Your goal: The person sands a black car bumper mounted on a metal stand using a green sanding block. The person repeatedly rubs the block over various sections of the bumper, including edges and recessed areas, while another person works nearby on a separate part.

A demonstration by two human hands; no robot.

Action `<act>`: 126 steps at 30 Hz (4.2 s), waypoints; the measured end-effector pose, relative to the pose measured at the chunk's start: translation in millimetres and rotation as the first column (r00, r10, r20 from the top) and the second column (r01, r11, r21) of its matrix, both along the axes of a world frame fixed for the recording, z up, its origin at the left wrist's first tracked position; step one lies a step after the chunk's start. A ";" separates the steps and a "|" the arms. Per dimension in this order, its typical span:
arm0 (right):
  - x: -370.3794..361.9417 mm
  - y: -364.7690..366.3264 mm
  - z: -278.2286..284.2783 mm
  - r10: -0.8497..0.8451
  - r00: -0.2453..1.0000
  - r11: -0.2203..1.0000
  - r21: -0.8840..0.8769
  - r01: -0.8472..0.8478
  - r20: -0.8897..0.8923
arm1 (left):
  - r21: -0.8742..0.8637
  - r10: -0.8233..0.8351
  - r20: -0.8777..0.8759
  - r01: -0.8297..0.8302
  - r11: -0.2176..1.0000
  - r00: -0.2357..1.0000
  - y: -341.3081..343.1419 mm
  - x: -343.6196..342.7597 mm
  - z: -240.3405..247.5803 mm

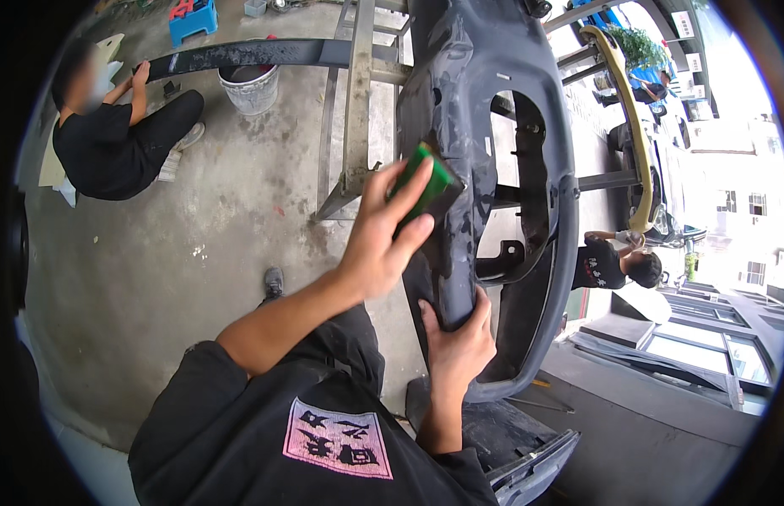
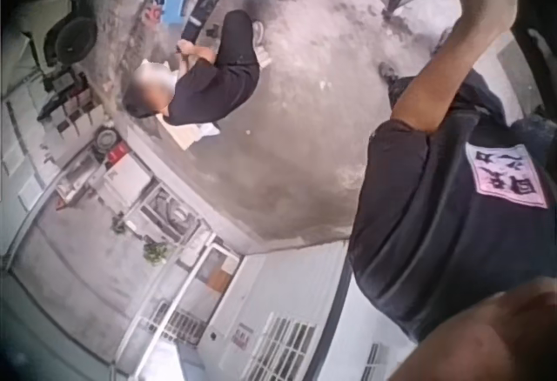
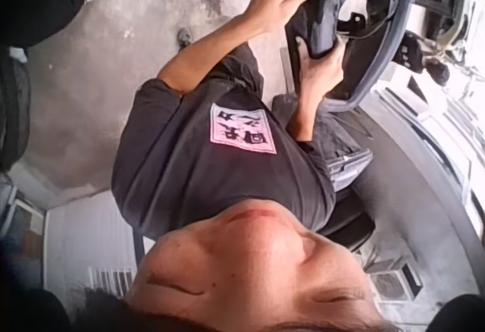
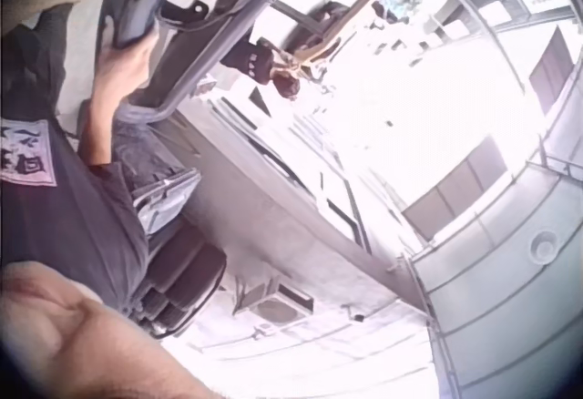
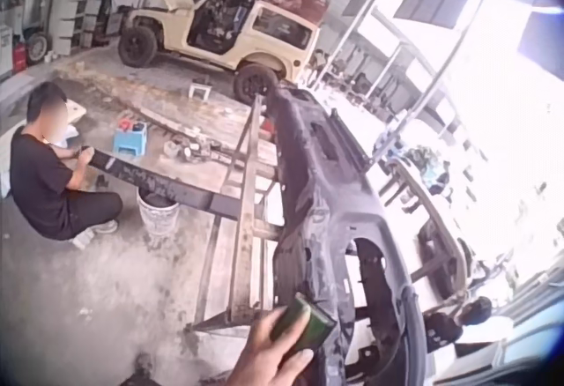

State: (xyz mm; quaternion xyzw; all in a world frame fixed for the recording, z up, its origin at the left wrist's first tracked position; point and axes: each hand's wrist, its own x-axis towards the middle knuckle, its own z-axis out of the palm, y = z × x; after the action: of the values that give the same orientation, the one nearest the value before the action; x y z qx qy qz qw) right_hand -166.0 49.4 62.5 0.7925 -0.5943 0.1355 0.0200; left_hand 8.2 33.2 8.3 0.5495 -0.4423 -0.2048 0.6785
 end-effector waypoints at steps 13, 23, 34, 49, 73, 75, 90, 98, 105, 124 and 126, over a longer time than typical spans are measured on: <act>-5.5 -0.6 2.1 0.048 0.998 0.999 -0.022 -0.047 0.038 | 0.020 0.005 0.024 -0.006 1.000 1.000 33.4 -37.7 -10.0; -3.3 -2.9 3.6 0.043 0.998 0.999 -0.026 -0.042 0.035 | 0.050 -0.006 0.006 0.005 0.999 1.000 32.7 -35.1 -3.6; -4.8 2.9 -3.1 -0.038 0.999 0.999 -0.032 0.038 -0.001 | 0.096 0.074 -0.079 -0.067 0.993 0.994 1.6 -11.6 13.4; -11.5 0.8 -8.5 -0.021 1.000 0.998 -0.064 0.021 0.003 | 0.057 -0.054 -0.083 0.059 0.997 0.995 29.8 -52.7 -15.4; -3.8 -0.6 -0.9 0.024 1.000 0.999 -0.024 -0.024 0.013 | -0.034 0.058 -0.054 -0.060 0.998 0.997 3.7 -21.4 -15.0; -3.8 2.0 -1.0 0.025 0.999 0.999 -0.023 -0.024 0.037 | -0.040 0.036 -0.010 -0.036 0.999 0.999 26.7 -41.9 -17.6; -0.9 -2.1 1.2 0.011 1.000 1.000 -0.020 -0.011 0.007 | 0.036 0.110 -0.003 -0.110 0.993 0.994 3.2 -24.8 3.9; 2.1 -2.1 1.1 0.008 1.000 1.000 -0.021 -0.008 0.012 | 0.049 0.042 0.023 -0.044 0.998 0.999 6.0 -10.4 13.3; -2.5 -1.4 -0.1 0.014 1.000 1.000 -0.010 -0.014 0.028 | 0.044 0.045 0.057 -0.048 0.998 0.997 11.3 -9.5 18.8; -1.3 -0.5 0.5 0.025 0.999 0.999 -0.044 -0.024 0.040 | -0.047 -0.151 -0.347 0.144 0.988 0.926 56.4 -11.4 -42.4; -0.6 1.0 1.4 0.023 0.999 0.999 -0.036 -0.022 0.030 | -0.066 -0.133 -0.290 0.118 0.991 0.948 55.1 -15.7 -46.5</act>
State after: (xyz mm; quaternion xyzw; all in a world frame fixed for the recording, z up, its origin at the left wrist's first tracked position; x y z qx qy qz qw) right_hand -166.6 50.4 63.9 0.7965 -0.5830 0.1584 0.0233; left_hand -7.4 88.3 -38.2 0.4674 -0.3756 -0.3162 0.7352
